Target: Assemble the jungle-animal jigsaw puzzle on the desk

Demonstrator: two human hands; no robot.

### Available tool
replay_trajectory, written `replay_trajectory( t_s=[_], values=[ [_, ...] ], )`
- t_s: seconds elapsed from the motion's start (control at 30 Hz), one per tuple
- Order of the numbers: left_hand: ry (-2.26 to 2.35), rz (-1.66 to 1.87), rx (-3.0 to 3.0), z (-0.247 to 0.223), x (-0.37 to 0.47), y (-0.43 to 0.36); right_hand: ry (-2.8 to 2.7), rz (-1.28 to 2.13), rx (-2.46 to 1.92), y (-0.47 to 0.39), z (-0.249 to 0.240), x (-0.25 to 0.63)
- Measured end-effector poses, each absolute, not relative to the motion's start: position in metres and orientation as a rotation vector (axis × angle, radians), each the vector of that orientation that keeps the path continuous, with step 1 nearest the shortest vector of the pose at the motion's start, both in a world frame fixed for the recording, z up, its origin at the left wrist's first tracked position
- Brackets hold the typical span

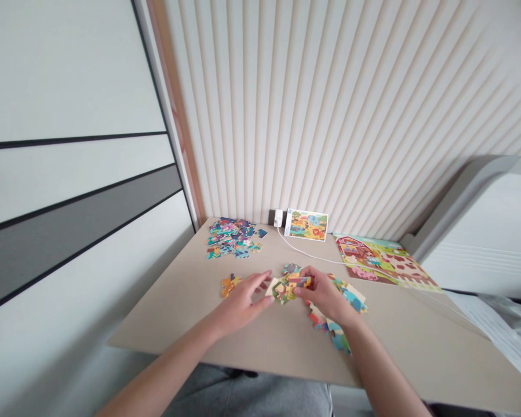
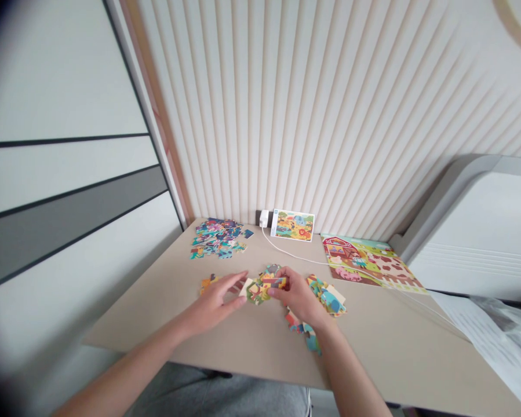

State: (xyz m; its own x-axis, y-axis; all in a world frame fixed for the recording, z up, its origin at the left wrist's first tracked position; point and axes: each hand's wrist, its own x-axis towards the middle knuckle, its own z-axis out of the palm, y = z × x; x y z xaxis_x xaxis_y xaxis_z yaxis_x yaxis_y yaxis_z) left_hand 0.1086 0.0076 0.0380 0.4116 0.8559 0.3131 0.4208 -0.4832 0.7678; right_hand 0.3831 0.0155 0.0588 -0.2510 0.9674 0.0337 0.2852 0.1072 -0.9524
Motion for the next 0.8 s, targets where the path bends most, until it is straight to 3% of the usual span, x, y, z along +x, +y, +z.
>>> replay_trajectory(
  t_s=[0.4, 0.8],
  values=[
    [1.115, 1.011, 1.895, -0.002, 0.118, -0.009, -1.833, 0.634, -1.458, -0.034, 0.024, 0.358],
    [1.073, 0.987, 1.749, -0.004, 0.110, -0.013, -1.711, 0.636, -1.517, -0.041, 0.026, 0.360]
  ],
)
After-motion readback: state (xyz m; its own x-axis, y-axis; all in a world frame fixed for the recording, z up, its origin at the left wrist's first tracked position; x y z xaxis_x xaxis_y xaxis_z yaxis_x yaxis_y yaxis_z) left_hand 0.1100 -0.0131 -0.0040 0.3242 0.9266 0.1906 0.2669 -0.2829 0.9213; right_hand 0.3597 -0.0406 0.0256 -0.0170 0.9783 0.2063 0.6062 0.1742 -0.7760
